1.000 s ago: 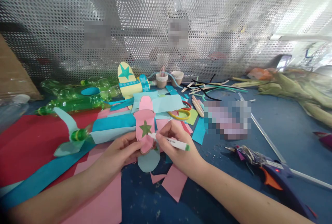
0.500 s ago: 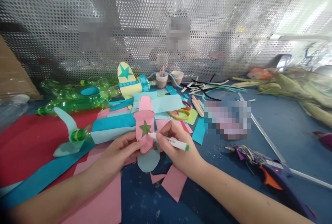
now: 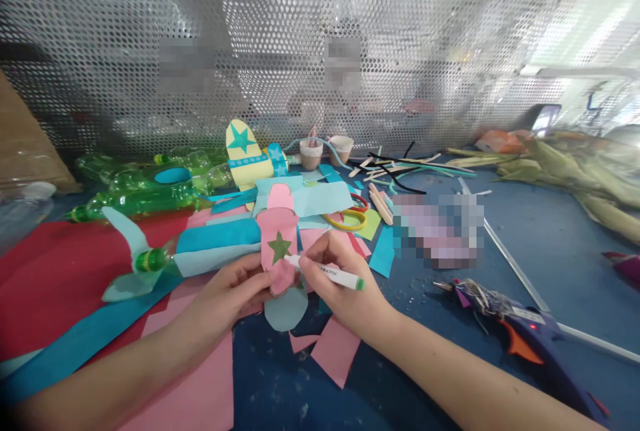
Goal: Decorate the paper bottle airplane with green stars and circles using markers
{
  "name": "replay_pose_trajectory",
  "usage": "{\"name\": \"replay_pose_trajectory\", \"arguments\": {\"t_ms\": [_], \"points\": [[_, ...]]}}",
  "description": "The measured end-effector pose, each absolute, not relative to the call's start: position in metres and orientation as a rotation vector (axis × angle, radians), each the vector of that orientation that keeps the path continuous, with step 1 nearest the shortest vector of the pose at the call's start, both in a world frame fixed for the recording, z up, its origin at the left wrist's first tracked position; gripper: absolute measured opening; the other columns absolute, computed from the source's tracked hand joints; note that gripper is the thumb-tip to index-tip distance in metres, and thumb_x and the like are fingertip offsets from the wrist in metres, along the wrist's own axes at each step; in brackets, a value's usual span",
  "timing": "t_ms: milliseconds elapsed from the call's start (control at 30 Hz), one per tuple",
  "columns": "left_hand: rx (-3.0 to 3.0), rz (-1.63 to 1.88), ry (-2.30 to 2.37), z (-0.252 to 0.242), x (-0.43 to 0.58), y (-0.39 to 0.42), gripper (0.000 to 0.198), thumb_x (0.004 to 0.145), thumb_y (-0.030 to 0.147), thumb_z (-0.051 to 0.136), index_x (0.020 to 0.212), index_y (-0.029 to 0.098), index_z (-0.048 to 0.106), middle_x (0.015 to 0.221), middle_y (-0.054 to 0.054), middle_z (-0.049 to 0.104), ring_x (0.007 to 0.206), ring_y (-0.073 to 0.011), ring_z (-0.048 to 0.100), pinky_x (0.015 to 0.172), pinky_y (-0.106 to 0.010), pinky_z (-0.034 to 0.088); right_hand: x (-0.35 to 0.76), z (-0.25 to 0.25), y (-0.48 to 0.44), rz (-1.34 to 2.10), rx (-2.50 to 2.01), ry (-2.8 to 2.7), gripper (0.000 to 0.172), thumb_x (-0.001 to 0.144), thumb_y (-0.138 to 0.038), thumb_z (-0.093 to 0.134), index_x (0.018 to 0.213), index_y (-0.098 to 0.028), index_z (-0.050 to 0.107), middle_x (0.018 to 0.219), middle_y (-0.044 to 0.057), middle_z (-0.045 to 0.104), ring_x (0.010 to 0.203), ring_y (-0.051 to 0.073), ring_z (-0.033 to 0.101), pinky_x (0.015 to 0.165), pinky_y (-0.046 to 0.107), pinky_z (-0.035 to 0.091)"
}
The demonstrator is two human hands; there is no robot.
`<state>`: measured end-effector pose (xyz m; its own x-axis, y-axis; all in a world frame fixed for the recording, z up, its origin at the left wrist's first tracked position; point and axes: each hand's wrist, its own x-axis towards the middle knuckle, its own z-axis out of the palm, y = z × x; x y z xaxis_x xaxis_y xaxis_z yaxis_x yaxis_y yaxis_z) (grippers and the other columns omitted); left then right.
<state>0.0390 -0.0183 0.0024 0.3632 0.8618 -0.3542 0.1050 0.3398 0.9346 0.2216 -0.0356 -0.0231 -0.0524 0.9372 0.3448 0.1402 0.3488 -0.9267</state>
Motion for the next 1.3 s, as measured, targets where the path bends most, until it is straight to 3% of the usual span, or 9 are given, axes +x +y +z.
{"name": "replay_pose_trajectory", "arguments": {"t_ms": [500,767,1300], "points": [[1.134,0.671,1.051,0.0023,0.0377,-0.0189,0.034,0.076,0.043,0.071,0.102,0.021,0.073,0.087,-0.004,0.073,0.084,-0.0219,0.065,0.068,-0.028,0.047,0.2222,-0.0236,-0.0342,0.846,-1.095,-1.473,0.023,0.091,-0.036,0.059,0.076,-0.022,0.049,0.062,-0.004,0.051,0.052,0.012,0.046,0.048,0.024,0.037],[1.117,0.65,1.083,0.0065,0.0393,-0.0185,0.038,0.071,0.044,0.073,0.101,0.021,0.073,0.085,-0.003,0.072,0.084,-0.0213,0.064,0.069,-0.028,0.047,0.2229,-0.0234,-0.0346,0.86,-1.086,-1.468,0.021,0.092,-0.031,0.057,0.075,-0.022,0.049,0.061,-0.005,0.048,0.052,0.011,0.043,0.049,0.024,0.036],[1.137,0.664,1.064,0.0025,0.0383,-0.0183,0.037,0.075,0.043,0.07,0.104,0.021,0.073,0.088,-0.005,0.073,0.083,-0.0214,0.064,0.069,-0.028,0.046,0.224,-0.0242,-0.0343,0.792,-1.146,-1.463,0.021,0.089,-0.028,0.056,0.071,-0.023,0.046,0.06,-0.004,0.045,0.052,0.011,0.04,0.049,0.025,0.033]]}}
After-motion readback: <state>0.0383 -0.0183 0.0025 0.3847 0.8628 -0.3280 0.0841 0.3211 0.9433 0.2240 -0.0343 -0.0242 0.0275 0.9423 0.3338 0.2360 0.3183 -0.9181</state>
